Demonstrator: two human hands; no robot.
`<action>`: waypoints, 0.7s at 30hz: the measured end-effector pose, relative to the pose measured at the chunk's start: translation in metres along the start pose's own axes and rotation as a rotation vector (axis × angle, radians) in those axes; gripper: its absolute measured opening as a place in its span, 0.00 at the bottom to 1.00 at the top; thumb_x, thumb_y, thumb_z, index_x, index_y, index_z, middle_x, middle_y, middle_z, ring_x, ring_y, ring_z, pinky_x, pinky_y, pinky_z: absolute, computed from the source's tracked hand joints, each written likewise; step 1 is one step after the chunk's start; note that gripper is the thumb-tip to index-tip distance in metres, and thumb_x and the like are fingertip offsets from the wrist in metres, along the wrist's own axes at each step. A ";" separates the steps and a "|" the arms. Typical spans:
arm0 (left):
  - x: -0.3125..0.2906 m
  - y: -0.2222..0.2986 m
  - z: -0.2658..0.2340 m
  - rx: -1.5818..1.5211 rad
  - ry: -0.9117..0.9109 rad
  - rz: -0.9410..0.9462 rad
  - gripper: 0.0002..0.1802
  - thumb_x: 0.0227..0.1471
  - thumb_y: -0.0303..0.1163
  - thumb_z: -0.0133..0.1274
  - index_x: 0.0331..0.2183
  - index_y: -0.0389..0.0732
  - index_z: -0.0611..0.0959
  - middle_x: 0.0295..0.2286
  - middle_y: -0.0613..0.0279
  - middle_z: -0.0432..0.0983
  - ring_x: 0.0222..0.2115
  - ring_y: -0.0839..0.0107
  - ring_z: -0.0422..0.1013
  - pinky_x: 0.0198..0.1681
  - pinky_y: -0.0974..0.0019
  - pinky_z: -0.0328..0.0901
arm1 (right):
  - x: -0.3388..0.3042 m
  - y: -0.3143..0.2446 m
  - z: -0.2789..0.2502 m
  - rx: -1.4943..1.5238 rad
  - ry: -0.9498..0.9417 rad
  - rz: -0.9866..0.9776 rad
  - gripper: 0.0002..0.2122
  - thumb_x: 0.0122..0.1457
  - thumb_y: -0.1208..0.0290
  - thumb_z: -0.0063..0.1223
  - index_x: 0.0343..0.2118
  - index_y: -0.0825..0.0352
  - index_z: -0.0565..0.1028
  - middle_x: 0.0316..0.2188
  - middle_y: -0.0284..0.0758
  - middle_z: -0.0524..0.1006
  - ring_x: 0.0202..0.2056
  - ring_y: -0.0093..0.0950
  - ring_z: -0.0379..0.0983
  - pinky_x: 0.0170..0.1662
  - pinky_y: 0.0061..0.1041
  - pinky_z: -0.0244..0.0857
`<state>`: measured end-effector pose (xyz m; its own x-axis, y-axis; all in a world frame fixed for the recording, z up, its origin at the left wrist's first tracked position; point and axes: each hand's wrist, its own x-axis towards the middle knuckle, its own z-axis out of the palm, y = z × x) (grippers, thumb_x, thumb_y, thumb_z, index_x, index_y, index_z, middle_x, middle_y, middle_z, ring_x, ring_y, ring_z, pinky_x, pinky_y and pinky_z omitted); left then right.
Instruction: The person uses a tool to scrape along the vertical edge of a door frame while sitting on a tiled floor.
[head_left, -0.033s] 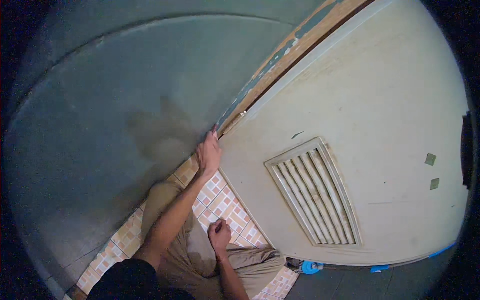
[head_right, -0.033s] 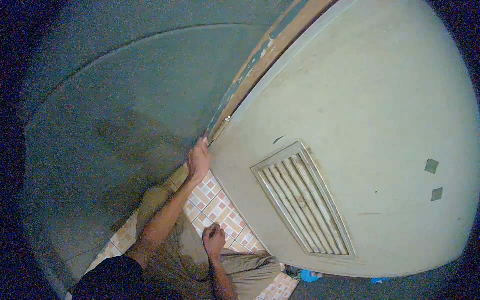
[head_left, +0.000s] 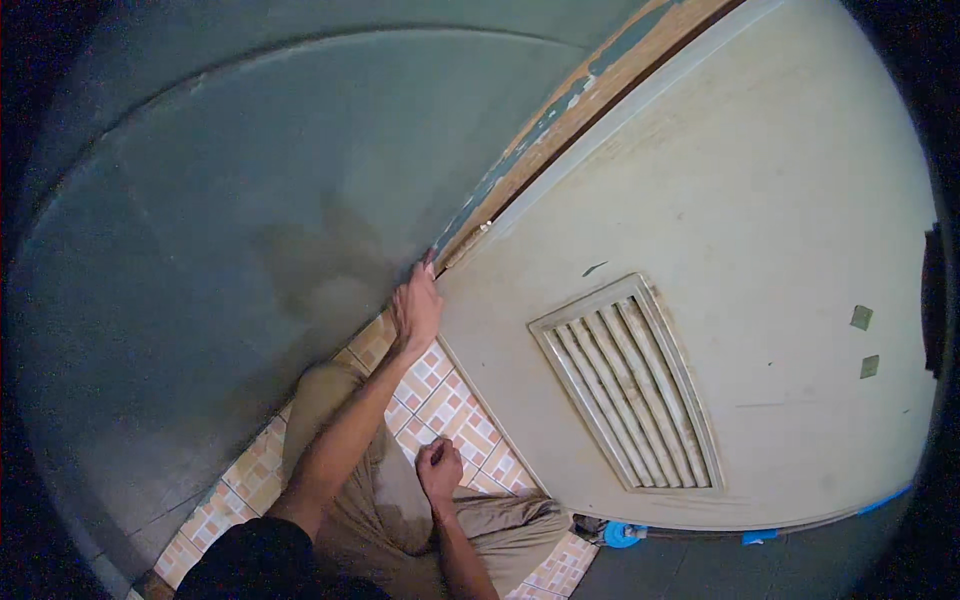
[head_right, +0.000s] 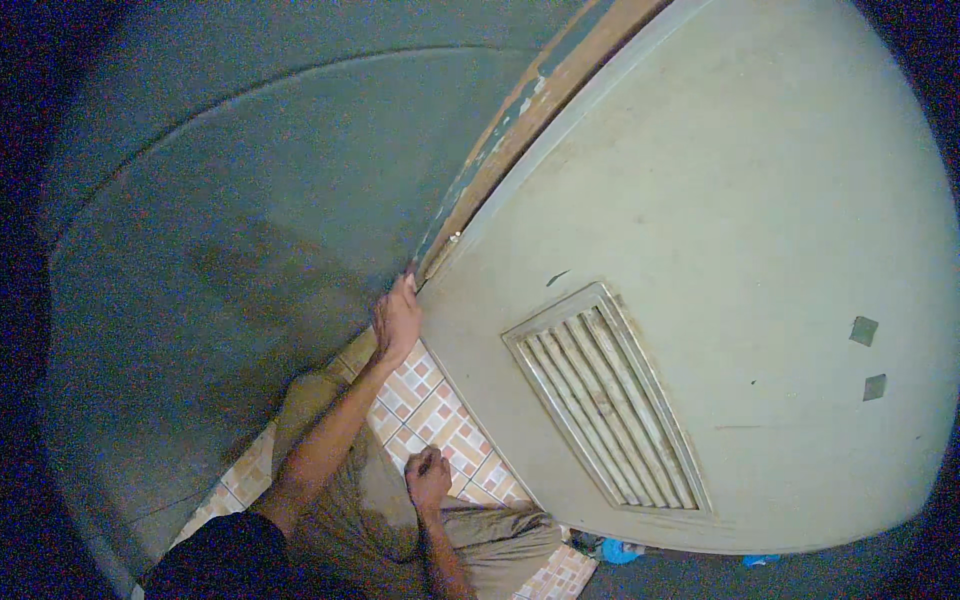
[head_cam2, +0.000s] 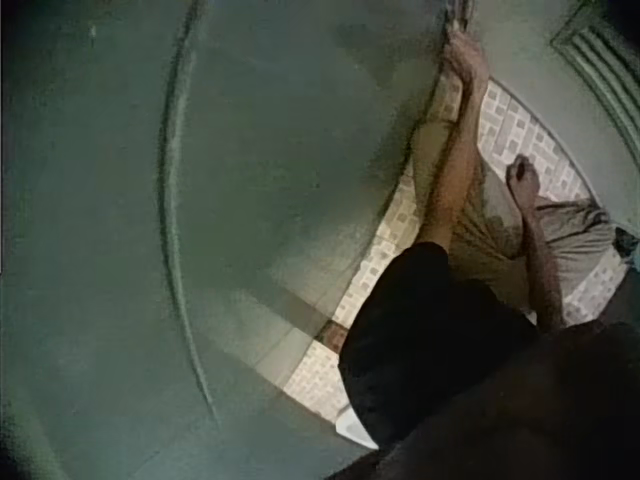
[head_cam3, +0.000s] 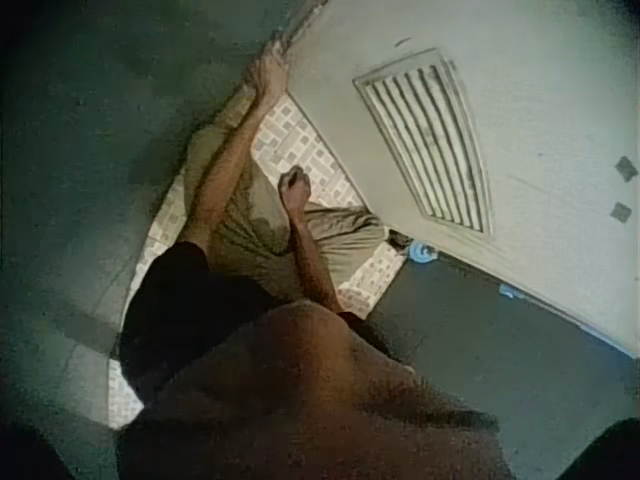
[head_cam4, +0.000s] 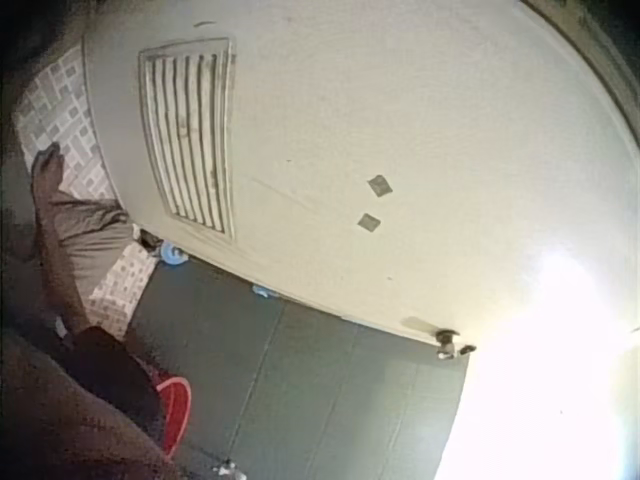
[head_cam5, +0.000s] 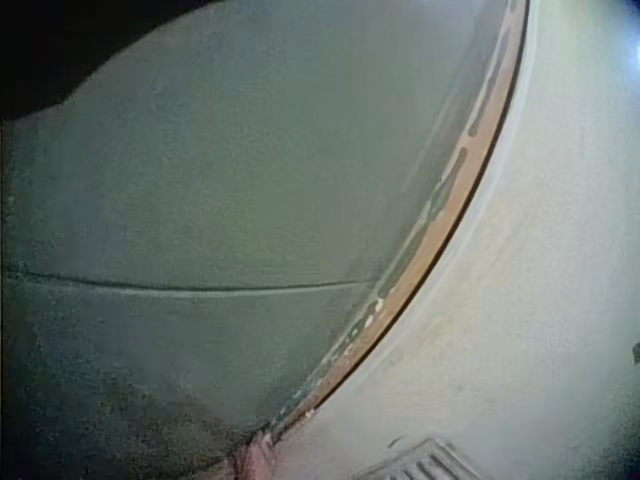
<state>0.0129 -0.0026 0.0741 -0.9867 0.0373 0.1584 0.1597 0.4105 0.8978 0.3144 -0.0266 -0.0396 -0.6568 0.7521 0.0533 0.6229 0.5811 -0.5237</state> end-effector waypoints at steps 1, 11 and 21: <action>0.001 0.000 -0.002 0.113 -0.040 -0.008 0.16 0.65 0.39 0.41 0.37 0.38 0.80 0.21 0.42 0.77 0.25 0.40 0.76 0.29 0.40 0.68 | 0.000 -0.003 0.000 0.008 0.007 0.003 0.09 0.54 0.64 0.52 0.34 0.64 0.74 0.24 0.41 0.76 0.31 0.43 0.74 0.37 0.42 0.67; -0.001 -0.030 0.019 0.245 -0.082 0.113 0.22 0.64 0.35 0.41 0.55 0.36 0.72 0.18 0.39 0.76 0.20 0.44 0.76 0.24 0.44 0.69 | 0.003 0.000 0.002 -0.025 -0.033 0.040 0.09 0.54 0.64 0.53 0.34 0.63 0.74 0.23 0.41 0.76 0.29 0.43 0.74 0.35 0.43 0.68; 0.004 -0.021 0.003 0.232 -0.203 0.099 0.24 0.62 0.33 0.43 0.57 0.35 0.69 0.21 0.38 0.77 0.23 0.42 0.76 0.27 0.43 0.70 | 0.001 -0.002 0.003 -0.007 0.036 -0.026 0.07 0.54 0.66 0.53 0.33 0.62 0.74 0.24 0.40 0.76 0.28 0.42 0.74 0.34 0.41 0.68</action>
<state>0.0057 -0.0083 0.0543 -0.9566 0.2586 0.1340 0.2666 0.5917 0.7608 0.3111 -0.0281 -0.0412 -0.6573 0.7473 0.0972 0.6090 0.6027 -0.5157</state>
